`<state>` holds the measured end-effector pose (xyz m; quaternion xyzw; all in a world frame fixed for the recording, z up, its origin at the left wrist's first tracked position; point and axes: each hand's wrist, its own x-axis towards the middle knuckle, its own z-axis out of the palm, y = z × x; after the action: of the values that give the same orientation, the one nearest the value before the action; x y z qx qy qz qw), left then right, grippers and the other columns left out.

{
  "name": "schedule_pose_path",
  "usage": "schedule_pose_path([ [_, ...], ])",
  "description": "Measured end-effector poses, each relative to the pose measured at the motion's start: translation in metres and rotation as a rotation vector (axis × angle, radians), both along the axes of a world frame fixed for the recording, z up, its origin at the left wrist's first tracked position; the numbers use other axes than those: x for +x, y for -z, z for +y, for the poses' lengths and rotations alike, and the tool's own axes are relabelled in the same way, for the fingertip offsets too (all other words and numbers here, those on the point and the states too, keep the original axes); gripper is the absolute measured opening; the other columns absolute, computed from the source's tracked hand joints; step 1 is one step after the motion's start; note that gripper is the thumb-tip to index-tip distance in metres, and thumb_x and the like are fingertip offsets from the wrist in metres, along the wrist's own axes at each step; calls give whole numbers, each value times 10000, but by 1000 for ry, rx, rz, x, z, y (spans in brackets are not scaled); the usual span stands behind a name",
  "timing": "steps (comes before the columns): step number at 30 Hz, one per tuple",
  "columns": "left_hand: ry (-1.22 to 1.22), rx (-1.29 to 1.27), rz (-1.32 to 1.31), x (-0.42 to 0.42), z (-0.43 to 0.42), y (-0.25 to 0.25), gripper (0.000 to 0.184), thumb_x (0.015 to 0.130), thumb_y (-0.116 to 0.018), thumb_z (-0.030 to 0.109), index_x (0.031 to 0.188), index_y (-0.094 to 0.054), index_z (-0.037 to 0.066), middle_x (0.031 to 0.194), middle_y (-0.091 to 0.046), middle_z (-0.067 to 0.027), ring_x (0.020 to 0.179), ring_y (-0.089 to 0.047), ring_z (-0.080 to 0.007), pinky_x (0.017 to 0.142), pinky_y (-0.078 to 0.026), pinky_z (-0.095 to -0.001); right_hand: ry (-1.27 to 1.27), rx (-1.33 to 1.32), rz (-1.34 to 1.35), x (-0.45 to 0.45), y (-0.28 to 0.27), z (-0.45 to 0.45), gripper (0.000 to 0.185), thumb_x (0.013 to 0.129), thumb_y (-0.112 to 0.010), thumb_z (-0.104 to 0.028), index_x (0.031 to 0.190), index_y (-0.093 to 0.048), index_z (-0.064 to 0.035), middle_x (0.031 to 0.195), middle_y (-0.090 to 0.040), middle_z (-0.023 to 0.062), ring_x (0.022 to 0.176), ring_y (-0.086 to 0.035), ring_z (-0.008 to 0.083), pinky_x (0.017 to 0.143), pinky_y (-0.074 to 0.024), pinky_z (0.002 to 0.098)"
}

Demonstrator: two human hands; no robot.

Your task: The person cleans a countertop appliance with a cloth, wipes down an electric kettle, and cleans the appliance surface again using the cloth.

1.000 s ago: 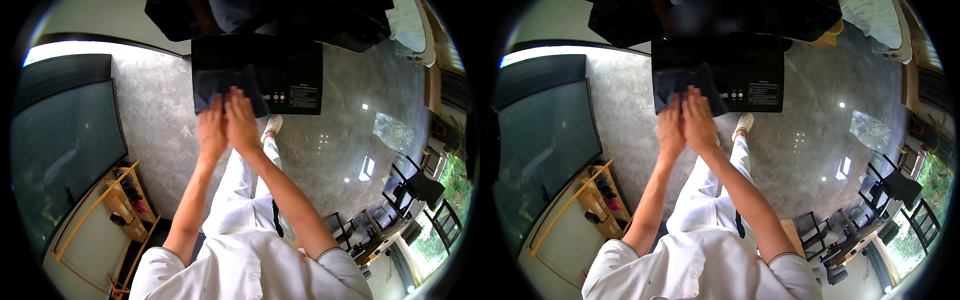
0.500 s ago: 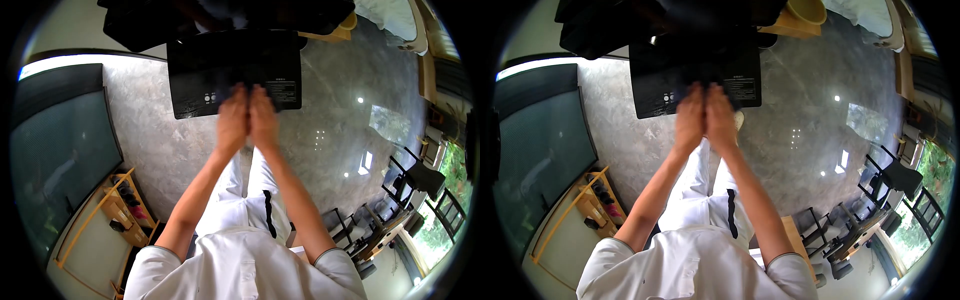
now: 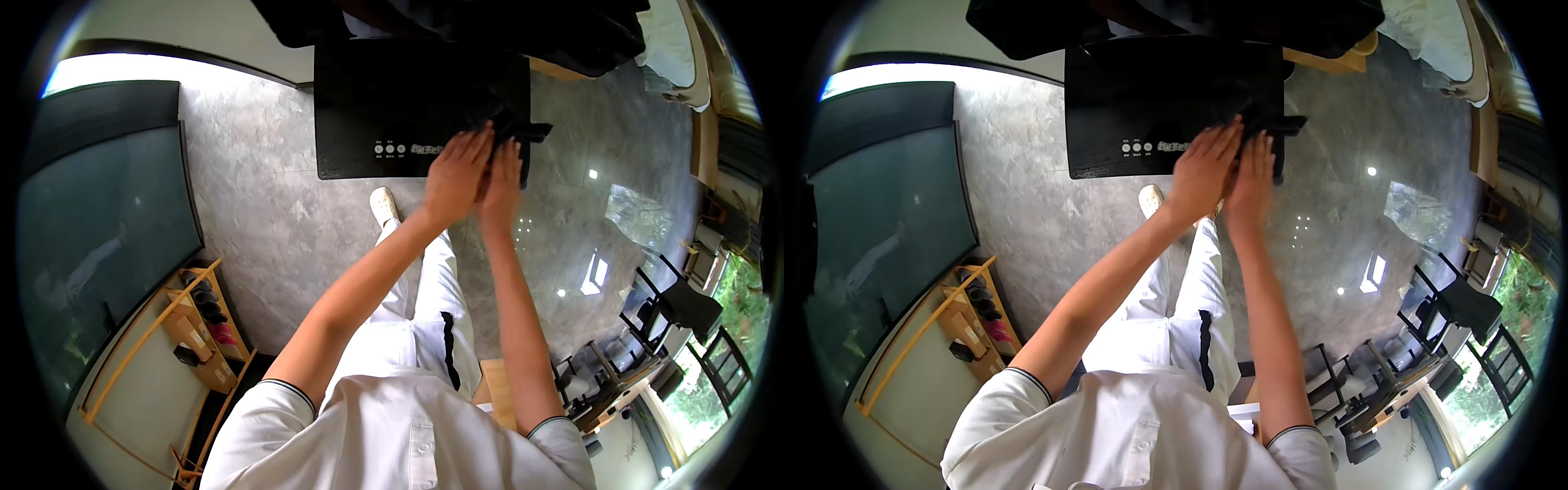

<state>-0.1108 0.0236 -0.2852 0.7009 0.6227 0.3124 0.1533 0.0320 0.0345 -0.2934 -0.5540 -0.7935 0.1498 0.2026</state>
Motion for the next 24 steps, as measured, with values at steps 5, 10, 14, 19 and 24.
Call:
schedule_pose_path([
  [5,-157,-104,-32,-87,-52,-7,685,1030,-659,138,1682,-531,-32,1789,-499,-209,1566,-545,-392,1355,-377,-510,-139,-119,-18,-99,-12,-25,633,1054,-618,-74,1654,-514,96,1802,-436,293,1709,-374,449,1413,-279,570],
  [10,-383,-174,49,-164,-102,-10,662,1105,-585,91,1748,-458,4,1843,-420,-203,1687,-415,-419,1371,-364,-497,-323,-132,139,-201,-2,-44,598,1076,-582,-82,1651,-538,79,1816,-436,253,1732,-354,378,1434,-258,522],
  [14,-470,-210,98,-165,-117,-12,588,1154,-567,104,1733,-500,25,1849,-420,-178,1725,-360,-401,1383,-352,-503,-409,-118,130,-205,-7,-54,581,1111,-569,-121,1662,-536,61,1825,-438,220,1734,-358,340,1441,-254,480],
  [19,-334,-142,126,-132,-114,-5,594,1080,-637,44,1667,-560,-13,1831,-442,-204,1712,-384,-414,1397,-303,-560,-465,-167,81,-138,-11,-52,591,1134,-564,-143,1693,-507,41,1834,-436,184,1732,-367,299,1434,-284,463],
  [24,-7,-133,50,-52,-65,1,636,1033,-671,73,1652,-564,-29,1810,-473,-186,1701,-411,-365,1393,-331,-522,-235,-24,39,-20,6,-39,582,1080,-608,-52,1649,-543,53,1782,-500,216,1686,-442,374,1394,-358,513],
])
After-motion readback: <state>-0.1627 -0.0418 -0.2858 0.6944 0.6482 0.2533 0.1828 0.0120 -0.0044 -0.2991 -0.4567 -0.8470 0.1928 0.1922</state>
